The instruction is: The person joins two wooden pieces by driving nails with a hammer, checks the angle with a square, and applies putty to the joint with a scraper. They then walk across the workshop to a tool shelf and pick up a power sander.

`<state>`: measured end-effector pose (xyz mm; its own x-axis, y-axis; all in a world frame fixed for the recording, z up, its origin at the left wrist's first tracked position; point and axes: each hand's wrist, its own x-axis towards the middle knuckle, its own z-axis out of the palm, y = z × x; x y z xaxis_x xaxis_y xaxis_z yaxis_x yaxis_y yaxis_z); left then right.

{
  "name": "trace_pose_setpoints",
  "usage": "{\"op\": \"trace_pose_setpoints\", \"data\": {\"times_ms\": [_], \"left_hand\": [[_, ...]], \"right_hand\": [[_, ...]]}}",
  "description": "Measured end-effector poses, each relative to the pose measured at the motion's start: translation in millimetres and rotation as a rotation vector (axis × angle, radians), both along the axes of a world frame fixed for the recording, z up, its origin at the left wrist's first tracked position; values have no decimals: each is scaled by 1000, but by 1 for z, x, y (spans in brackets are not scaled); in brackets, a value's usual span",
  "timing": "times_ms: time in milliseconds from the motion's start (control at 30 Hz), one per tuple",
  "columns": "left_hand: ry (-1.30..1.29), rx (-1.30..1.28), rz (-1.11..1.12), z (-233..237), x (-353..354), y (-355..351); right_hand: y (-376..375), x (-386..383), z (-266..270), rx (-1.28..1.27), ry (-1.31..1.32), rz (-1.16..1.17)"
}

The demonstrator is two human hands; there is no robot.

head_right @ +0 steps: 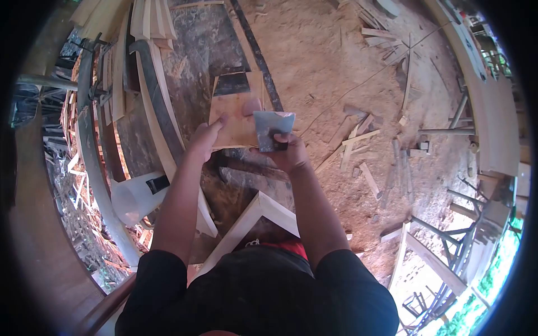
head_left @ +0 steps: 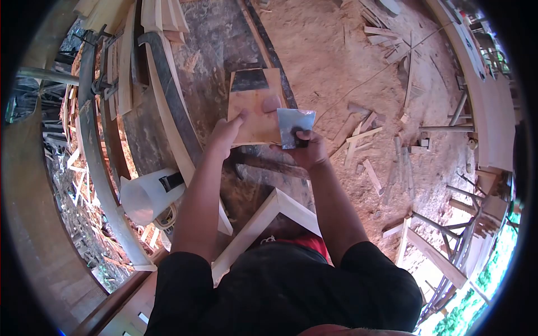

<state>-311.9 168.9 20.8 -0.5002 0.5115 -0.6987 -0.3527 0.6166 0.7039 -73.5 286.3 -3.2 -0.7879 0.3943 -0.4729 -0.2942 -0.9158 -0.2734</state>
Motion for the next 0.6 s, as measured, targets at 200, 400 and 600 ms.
{"op": "trace_pose_setpoints", "data": {"times_ms": [200,400,600], "left_hand": [[139,189,115,9,27,-12],[169,284,159,33,56,-36],[124,471,237,63,88,-57]], "right_hand": [[8,45,69,455,-321,145],[-29,43,121,1458,-868,483],[-75,34,133,1763,-947,443]]}}
